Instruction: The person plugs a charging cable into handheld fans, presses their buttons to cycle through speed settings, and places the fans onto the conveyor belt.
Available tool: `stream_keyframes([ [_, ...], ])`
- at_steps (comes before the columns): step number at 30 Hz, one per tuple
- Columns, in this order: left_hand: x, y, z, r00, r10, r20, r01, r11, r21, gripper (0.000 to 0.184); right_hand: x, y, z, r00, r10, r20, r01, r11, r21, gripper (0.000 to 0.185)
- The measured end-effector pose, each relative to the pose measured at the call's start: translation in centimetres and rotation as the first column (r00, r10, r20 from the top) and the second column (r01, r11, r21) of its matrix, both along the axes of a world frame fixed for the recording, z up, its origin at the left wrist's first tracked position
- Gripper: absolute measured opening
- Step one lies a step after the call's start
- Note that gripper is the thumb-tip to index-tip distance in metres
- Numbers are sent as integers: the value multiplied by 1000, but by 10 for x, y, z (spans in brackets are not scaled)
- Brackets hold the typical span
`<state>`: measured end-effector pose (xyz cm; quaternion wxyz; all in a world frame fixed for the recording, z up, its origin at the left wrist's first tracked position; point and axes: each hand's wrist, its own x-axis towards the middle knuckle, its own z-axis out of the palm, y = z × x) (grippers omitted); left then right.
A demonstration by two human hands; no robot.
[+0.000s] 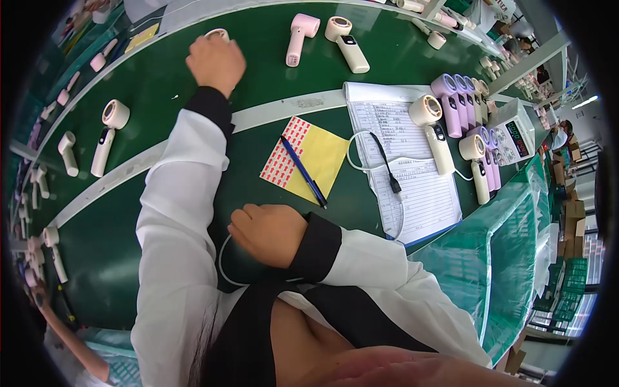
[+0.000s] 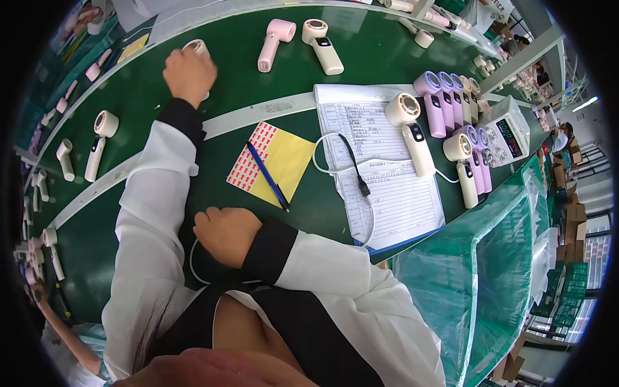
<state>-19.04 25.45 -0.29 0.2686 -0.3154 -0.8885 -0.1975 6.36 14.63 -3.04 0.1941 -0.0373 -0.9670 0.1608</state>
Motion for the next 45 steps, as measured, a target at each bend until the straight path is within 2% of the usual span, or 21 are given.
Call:
stream_keyframes([
  [3,42,43,12,952,-233,199,239,971,-9,44,-1,-1,-4,1000,12,10,-12,998,-62,13],
  [4,56,57,3,962,-246,119,245,969,28,47,-1,-1,-6,1000,28,5,-27,996,-80,12],
  [6,65,81,0,926,-238,292,283,951,-122,43,-2,3,-7,999,43,-13,-45,994,-105,11],
  [11,49,98,-16,905,-204,373,316,910,-269,30,4,7,5,998,-15,60,15,1000,-4,11],
  [13,54,91,-17,981,-155,-120,99,920,-379,16,7,4,12,1000,2,15,-2,999,-34,12],
  [14,54,85,-20,979,-160,-128,100,918,-384,16,8,2,18,999,25,-35,-27,998,-60,13],
  [16,51,75,-28,867,-322,-381,131,884,-450,12,8,-1,24,989,65,-135,-80,991,-110,14],
  [22,62,61,-28,664,-587,-463,244,756,-608,23,10,-4,30,975,66,-213,-94,988,-123,14],
  [24,70,70,-17,878,-474,-73,387,791,-474,30,9,-5,28,967,43,-253,-80,987,-137,14],
  [26,78,80,-8,869,-323,375,439,853,-283,37,9,-6,26,960,32,-277,-77,986,-150,14],
  [27,76,85,-2,805,-335,490,495,835,-242,49,11,-2,30,970,23,-241,-59,988,-142,13],
  [28,78,88,-5,799,-353,486,477,865,-156,47,12,3,36,977,28,-210,-58,989,-135,13],
  [30,76,94,-15,644,-430,633,608,790,-82,40,13,8,39,973,82,-217,-110,986,-123,12],
  [33,79,66,14,519,-402,754,559,827,55,32,7,7,39,954,169,-248,-198,975,-97,10],
  [34,74,49,23,535,-382,753,532,845,51,32,6,6,38,947,184,-263,-215,972,-93,11],
  [36,70,11,38,466,-560,685,448,817,363,32,7,5,35,942,184,-280,-216,972,-89,11],
  [38,66,-46,61,575,-560,597,379,829,412,40,7,6,31,944,189,-272,-220,971,-89,11],
  [39,56,-67,61,769,-435,469,320,897,306,41,5,6,28,945,186,-270,-216,973,-86,11],
  [41,8,-101,39,933,-320,166,333,941,-62,44,3,7,24,949,176,-263,-204,975,-84,10],
  [44,-31,-161,6,946,-200,257,216,976,-34,45,3,5,22,960,189,-208,-213,972,-98,7],
  [45,-51,-175,-22,977,-187,105,194,979,-57,50,3,5,22,965,189,-180,-209,972,-104,6],
])
